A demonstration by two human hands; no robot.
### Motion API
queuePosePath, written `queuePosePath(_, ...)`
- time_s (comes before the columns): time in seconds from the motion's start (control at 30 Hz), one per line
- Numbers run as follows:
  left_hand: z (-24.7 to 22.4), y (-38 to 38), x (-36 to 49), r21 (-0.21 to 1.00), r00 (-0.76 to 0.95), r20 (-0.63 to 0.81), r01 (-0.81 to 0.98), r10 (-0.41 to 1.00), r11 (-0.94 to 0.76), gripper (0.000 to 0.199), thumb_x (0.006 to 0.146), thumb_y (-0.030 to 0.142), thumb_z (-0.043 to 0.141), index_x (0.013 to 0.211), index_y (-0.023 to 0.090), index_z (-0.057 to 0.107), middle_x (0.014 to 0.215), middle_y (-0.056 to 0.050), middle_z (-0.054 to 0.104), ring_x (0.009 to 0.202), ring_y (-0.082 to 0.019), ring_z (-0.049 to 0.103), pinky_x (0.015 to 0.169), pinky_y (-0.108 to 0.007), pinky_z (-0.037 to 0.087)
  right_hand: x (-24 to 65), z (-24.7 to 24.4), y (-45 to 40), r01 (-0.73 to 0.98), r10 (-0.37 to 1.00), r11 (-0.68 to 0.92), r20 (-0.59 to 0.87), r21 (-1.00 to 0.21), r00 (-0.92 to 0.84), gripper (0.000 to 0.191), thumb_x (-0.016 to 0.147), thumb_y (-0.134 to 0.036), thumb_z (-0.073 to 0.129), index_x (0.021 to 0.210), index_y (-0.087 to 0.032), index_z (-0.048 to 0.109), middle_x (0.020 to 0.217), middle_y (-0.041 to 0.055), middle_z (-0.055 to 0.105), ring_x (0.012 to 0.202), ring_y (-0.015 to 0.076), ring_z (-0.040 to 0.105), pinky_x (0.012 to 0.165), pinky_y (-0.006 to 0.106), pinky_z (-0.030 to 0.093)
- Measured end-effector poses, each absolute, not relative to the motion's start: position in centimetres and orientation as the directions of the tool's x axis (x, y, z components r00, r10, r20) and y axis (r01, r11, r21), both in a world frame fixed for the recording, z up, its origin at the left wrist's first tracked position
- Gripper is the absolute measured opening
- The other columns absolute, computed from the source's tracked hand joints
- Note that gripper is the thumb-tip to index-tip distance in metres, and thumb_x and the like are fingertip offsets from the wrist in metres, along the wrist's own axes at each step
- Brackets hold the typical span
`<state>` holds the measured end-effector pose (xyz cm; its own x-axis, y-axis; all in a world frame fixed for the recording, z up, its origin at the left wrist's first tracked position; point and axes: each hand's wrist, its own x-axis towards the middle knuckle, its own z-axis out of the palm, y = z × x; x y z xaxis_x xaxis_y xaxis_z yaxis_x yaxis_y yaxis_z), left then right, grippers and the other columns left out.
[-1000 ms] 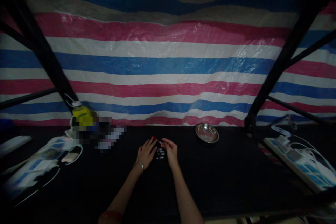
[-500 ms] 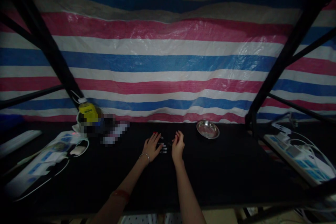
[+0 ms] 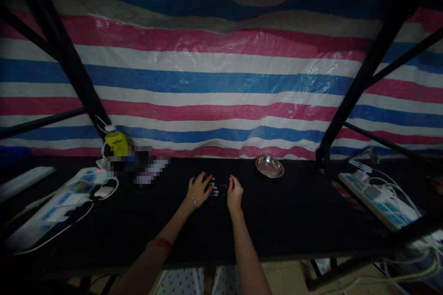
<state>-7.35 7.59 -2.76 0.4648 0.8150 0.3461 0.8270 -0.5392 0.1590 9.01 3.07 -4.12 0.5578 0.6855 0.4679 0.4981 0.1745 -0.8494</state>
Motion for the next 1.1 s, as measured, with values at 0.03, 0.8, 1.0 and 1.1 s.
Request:
queuePosePath(0.03,-2.8,7.6,-7.3,0.163,0.463,0.341,0.828,0.818,-0.537,0.046,0.088,0.044,0.036,0.128,0.024,0.047,0.139,-0.013,0.039,0.129,-0.027,0.032,0.103,-0.050,0.023,9.0,-4.0,2.9,0.489,0.687,0.154,0.448,-0.859,0.571,0.040,0.085,-0.036,0.037,0.102,-0.011,0.065,0.097,0.0137,0.068,0.086,0.0209,0.064,0.079,0.032,0.048)
queuePosePath(0.8,-2.4,7.9,-7.4,0.268,0.410,0.284,0.834,0.867,-0.483,0.046,0.090,0.038,0.034,0.132,0.020,0.042,0.130,-0.011,0.048,0.123,-0.025,0.039,0.099,-0.039,0.034,8.8,-3.1,2.2,0.557,0.645,-0.151,0.346,-0.816,0.682,0.035,0.081,-0.041,0.041,0.097,-0.020,0.064,0.059,-0.0001,0.060,0.052,0.0164,0.056,0.048,0.024,0.036)
queuePosePath(1.0,-2.6,8.3,-7.4,0.335,0.403,0.305,0.803,0.863,-0.493,0.046,0.089,0.040,0.035,0.128,0.016,0.042,0.129,-0.011,0.050,0.121,-0.022,0.042,0.097,-0.037,0.036,8.9,-3.5,2.4,0.497,0.627,-0.060,0.355,-0.866,0.694,0.026,0.078,-0.040,0.047,0.086,-0.019,0.059,0.056,-0.0033,0.053,0.049,0.0141,0.052,0.048,0.022,0.035)
queuePosePath(1.1,-2.5,8.2,-7.4,0.341,0.401,0.328,0.794,0.855,-0.504,0.045,0.088,0.041,0.037,0.122,0.014,0.046,0.125,-0.012,0.053,0.118,-0.022,0.045,0.096,-0.037,0.036,9.1,-3.8,2.7,0.472,0.627,0.045,0.393,-0.880,0.673,0.031,0.078,-0.044,0.048,0.078,-0.016,0.060,0.056,-0.0021,0.053,0.050,0.0132,0.050,0.051,0.022,0.037)
